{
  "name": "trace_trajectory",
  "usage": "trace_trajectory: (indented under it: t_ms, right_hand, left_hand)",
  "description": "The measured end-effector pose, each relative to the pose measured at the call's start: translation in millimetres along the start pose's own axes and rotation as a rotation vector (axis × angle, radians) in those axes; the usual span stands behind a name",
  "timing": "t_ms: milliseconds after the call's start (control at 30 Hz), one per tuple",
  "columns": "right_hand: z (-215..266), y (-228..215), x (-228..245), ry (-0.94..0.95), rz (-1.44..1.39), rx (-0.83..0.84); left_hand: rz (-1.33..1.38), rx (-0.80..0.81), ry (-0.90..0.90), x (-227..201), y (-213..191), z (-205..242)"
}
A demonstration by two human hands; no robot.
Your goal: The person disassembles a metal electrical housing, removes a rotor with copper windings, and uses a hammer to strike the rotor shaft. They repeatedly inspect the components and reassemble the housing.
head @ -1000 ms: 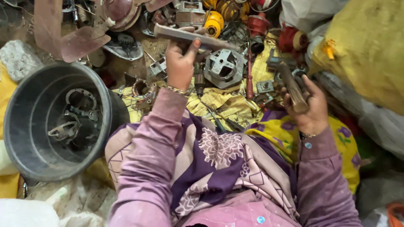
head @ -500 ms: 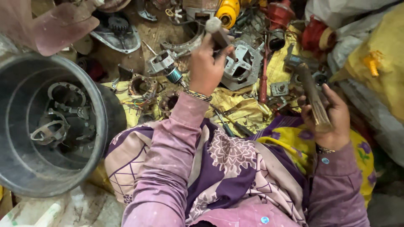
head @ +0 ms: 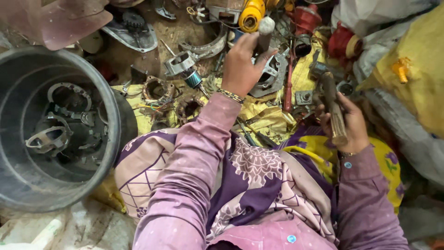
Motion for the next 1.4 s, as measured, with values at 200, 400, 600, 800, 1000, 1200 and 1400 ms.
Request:
trace_trajectory:
  t_ms: [200,400,600,800,1000,1200,1400]
  right_hand:
    - [-17,-8,1,-0.046,0.114,0.001]
    - [-29,-23,-1,0.118,0.056,0.002]
    - [-33,-24,-1,-0.016,0.124,-0.082]
    - [-43,-27,5,-0.116,0.143,-0.211]
    - [-34,-10,-3,-0.298,0.383,-0.243]
    - [70,43,-62,-0.943,0.791,-0.222]
    - [191,127,-25,-1.833,0.957,0.0]
  left_hand:
    - [0.257,0.137,-0.102,1,4,8]
    - [0.268,0.313,-0.026,24,5,12]
    - [0.242,0.213,0.015,10,11,10]
    - [0.426,0.035,-0.003,-11,-8,-3]
    - [0.35,0.063,-0.035,-18,0,-13]
    - [0.354,-0.005,0.001,-9,2,-5]
    - [0.393,-0.021,-0.024,-13,1,-5]
Point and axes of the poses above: each hand's wrist, its own z-axis away from the middle knuckle, its own y-axis out of the palm, x = y × z, the point moved 1 cm from there along -z, towards the middle knuckle, and after that the axes turned 15 degrees about -x, right-handed, at the moved point
